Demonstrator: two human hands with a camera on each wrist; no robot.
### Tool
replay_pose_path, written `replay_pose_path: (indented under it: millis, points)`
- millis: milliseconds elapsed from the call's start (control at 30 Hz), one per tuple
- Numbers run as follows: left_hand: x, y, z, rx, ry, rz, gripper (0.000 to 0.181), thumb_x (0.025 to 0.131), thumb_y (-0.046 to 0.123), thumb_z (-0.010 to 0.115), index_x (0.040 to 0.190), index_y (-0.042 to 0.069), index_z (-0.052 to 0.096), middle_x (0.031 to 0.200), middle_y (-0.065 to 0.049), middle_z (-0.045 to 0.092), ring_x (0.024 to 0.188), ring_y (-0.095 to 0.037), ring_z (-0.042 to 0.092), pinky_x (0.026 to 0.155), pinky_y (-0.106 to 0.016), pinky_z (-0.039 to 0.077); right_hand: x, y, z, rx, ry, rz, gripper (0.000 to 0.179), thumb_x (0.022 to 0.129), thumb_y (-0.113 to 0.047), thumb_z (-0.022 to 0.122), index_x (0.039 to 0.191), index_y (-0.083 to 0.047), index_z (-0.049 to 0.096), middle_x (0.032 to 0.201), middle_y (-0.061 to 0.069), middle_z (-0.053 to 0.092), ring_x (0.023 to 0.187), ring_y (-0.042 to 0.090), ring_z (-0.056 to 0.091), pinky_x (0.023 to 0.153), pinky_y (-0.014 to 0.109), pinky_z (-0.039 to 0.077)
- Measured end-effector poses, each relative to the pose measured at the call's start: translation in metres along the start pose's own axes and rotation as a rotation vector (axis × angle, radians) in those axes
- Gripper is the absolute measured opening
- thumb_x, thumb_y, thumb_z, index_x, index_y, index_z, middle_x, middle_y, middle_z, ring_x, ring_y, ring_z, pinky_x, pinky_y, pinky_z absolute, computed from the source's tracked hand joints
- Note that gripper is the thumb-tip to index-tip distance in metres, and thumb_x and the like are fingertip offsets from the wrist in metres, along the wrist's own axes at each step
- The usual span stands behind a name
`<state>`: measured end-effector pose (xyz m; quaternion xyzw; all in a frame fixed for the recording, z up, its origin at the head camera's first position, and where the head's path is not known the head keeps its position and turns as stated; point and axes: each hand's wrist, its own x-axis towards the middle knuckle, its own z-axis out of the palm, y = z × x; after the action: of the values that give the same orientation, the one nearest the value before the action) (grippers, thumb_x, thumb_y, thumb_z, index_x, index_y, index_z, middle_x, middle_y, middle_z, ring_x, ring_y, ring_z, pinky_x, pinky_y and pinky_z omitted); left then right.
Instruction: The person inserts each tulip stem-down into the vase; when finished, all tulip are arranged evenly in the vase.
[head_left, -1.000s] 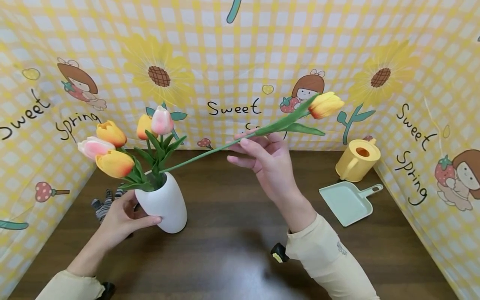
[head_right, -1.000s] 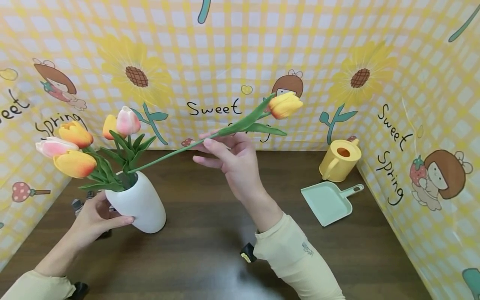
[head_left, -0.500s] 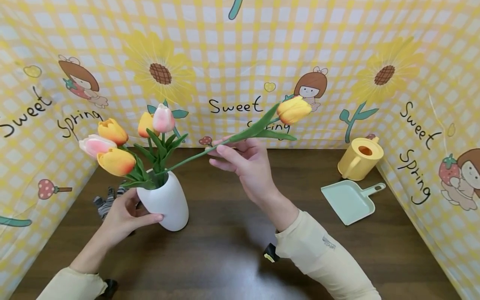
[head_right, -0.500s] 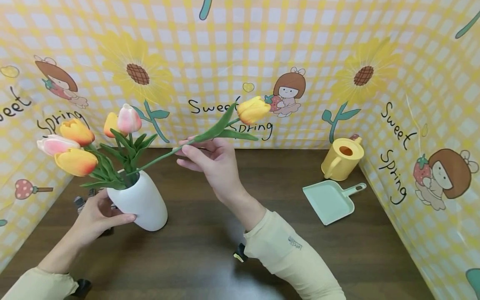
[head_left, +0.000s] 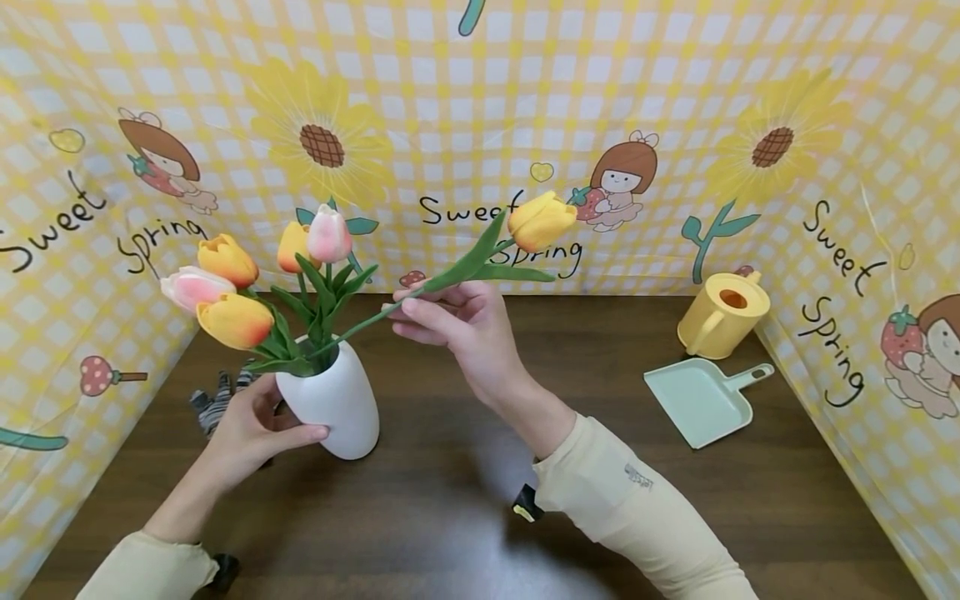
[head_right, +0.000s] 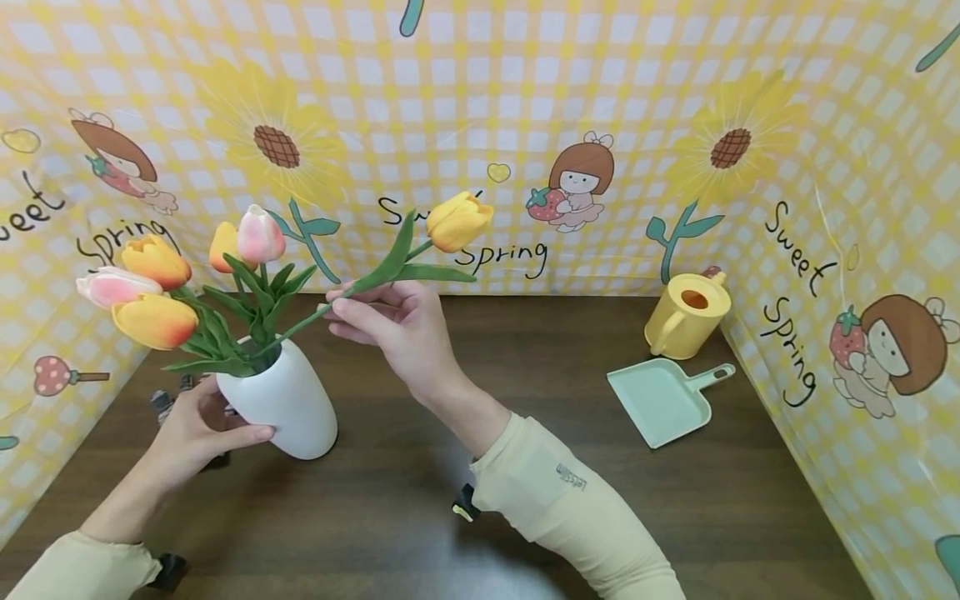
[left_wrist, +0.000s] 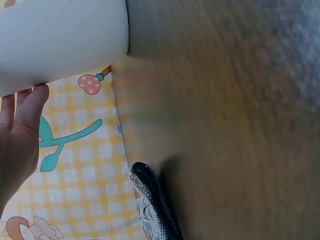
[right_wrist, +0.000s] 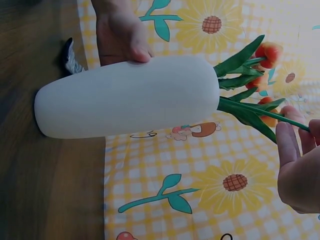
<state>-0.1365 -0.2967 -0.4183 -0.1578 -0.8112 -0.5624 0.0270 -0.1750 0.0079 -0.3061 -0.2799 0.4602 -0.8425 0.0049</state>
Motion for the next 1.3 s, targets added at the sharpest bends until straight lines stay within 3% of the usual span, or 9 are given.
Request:
replay_pose_path:
  millis: [533,700,967,1167,1300]
  points:
    - [0.002,0.002,-0.002,0.015,0.0,-0.007,0.068,0.077,-0.007,0.085,0.136,0.002,0.051,0.118,-0.007,0.065,0.104,-0.013,0.065,0.082,-0.026,0.058,0.006,0.002,0.009,-0.011,-0.012,0.087,0.011,0.093,0.012,0.063,0.101,0.008,0.068,0.098,0.018,0.074,0.09,0.025,0.074,0.084,0.052,0.058]
    - [0.002,0.001,-0.002,0.028,-0.014,-0.011,0.069,0.078,-0.005,0.085,0.137,0.0,0.05,0.12,-0.006,0.065,0.105,-0.013,0.065,0.083,-0.026,0.058,0.006,0.001,0.015,-0.074,-0.043,0.081,0.013,0.092,0.015,0.064,0.105,0.018,0.064,0.1,0.021,0.073,0.092,0.022,0.073,0.084,0.051,0.058]
    - [0.001,0.0,-0.003,0.031,-0.013,-0.026,0.069,0.079,-0.004,0.085,0.138,0.0,0.049,0.121,-0.007,0.064,0.106,-0.013,0.064,0.084,-0.026,0.058,0.007,0.008,0.018,-0.164,-0.071,0.071,0.015,0.093,0.012,0.065,0.107,0.016,0.064,0.106,0.027,0.071,0.09,0.017,0.073,0.083,0.048,0.059]
    - [0.001,0.001,-0.001,0.014,-0.011,-0.022,0.069,0.078,-0.006,0.084,0.137,0.001,0.05,0.121,-0.007,0.064,0.107,-0.012,0.064,0.084,-0.026,0.058,0.007,0.015,0.02,-0.174,-0.073,0.076,0.016,0.095,0.008,0.065,0.11,0.014,0.064,0.108,0.028,0.07,0.095,0.03,0.072,0.082,0.049,0.06]
    - [0.001,0.001,-0.001,-0.002,-0.009,-0.016,0.068,0.077,-0.008,0.084,0.136,0.002,0.051,0.121,-0.008,0.064,0.107,-0.013,0.065,0.083,-0.028,0.058,0.008,0.02,0.023,-0.165,-0.093,0.079,0.015,0.095,0.008,0.064,0.108,0.015,0.065,0.107,0.031,0.068,0.093,0.027,0.072,0.082,0.05,0.059]
